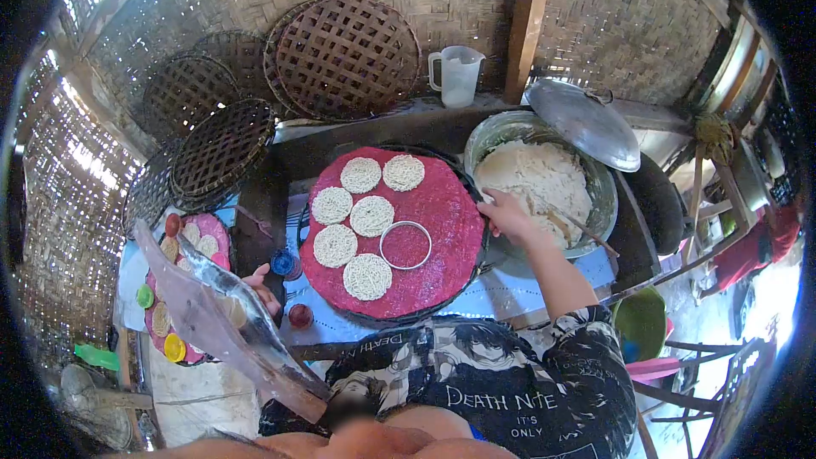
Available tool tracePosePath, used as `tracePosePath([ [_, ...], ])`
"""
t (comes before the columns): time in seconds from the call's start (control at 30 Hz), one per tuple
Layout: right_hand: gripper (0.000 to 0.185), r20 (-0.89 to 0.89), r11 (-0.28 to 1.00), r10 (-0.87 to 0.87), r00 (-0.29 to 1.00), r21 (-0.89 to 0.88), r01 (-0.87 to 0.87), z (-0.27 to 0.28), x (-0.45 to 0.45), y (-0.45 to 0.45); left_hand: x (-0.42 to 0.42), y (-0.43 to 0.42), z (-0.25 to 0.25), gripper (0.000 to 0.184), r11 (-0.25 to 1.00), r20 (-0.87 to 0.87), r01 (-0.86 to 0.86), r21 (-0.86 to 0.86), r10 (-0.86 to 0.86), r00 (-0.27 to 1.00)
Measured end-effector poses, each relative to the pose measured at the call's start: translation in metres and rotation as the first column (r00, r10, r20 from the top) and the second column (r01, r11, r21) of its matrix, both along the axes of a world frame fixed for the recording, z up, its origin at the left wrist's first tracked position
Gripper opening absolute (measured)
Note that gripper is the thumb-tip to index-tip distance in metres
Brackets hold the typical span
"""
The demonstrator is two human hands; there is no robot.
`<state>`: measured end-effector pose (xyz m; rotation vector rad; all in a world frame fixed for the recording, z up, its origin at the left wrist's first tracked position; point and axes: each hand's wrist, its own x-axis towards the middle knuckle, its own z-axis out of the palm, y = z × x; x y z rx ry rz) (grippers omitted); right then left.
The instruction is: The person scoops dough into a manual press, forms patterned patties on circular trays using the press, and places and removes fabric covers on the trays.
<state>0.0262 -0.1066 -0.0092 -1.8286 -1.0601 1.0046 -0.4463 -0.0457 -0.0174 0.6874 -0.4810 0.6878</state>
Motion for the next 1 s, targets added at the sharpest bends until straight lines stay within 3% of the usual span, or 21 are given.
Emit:
tracePosePath([
  [0.1,0.064,-0.098,0.999,-0.048,0.994,-0.022,0.046,-0.004,-0.016,-0.025,-0.002,-0.003,-0.008,0.058,0.981,0.061,0.122,-0.150,-0.114,0.992],
  [0.17,0.070,-0.302,0.996,-0.085,0.950,-0.024,0.081,-0.009,-0.034,-0.047,-0.013,-0.005,-0.016,0.059,0.955,0.013,0.138,-0.262,-0.139,0.990],
  [0.27,0.078,-0.551,0.987,-0.156,0.820,-0.109,0.114,-0.004,-0.068,-0.076,-0.013,0.005,-0.025,0.059,0.976,-0.050,0.138,-0.169,-0.148,0.988],
  [0.3,0.081,-0.691,0.994,-0.106,0.715,-0.071,0.078,0.001,-0.077,-0.084,-0.011,0.007,-0.022,0.059,0.981,-0.066,0.139,-0.139,-0.149,0.987],
  [0.37,0.080,-0.444,0.981,-0.176,0.879,0.000,0.196,-0.003,-0.072,-0.091,-0.007,0.006,-0.014,0.058,0.982,-0.092,0.143,-0.124,-0.155,0.984],
  [0.43,0.078,-0.137,0.957,-0.225,0.965,0.156,0.245,-0.002,-0.070,-0.090,-0.005,0.004,-0.007,0.057,0.975,-0.114,0.143,-0.168,-0.163,0.980],
  [0.53,0.072,0.352,0.884,-0.312,0.883,0.449,0.133,0.016,-0.064,-0.070,-0.008,0.001,-0.016,0.057,0.971,-0.205,0.018,-0.238,-0.069,0.976],
  [0.57,0.073,0.313,0.894,-0.227,0.922,0.443,0.070,0.018,-0.072,-0.060,-0.009,-0.001,-0.016,0.056,0.963,-0.256,-0.054,-0.264,-0.016,0.967],
  [0.67,0.077,0.499,0.923,-0.001,0.867,0.334,-0.192,0.025,-0.099,-0.030,0.010,-0.027,0.016,0.055,0.884,-0.449,-0.328,-0.333,0.157,0.880],
  [0.7,0.078,0.553,0.921,0.023,0.833,0.312,-0.233,0.025,-0.107,-0.021,0.008,-0.024,0.008,0.051,0.917,-0.526,-0.379,-0.123,0.264,0.809],
  [0.8,0.082,0.664,0.917,0.100,0.741,0.227,-0.327,0.025,-0.126,0.003,0.003,-0.013,-0.017,0.050,0.875,-0.547,-0.430,0.224,0.478,0.687],
  [0.87,0.085,0.676,0.923,0.160,0.720,0.156,-0.351,0.028,-0.132,0.012,0.005,-0.017,0.022,0.049,0.917,-0.608,-0.373,0.138,0.376,0.699],
  [1.0,0.081,0.698,0.910,0.164,0.697,0.166,-0.380,0.026,-0.128,0.020,0.006,-0.017,0.025,0.047,0.778,-0.432,-0.453,0.435,0.622,0.654],
])
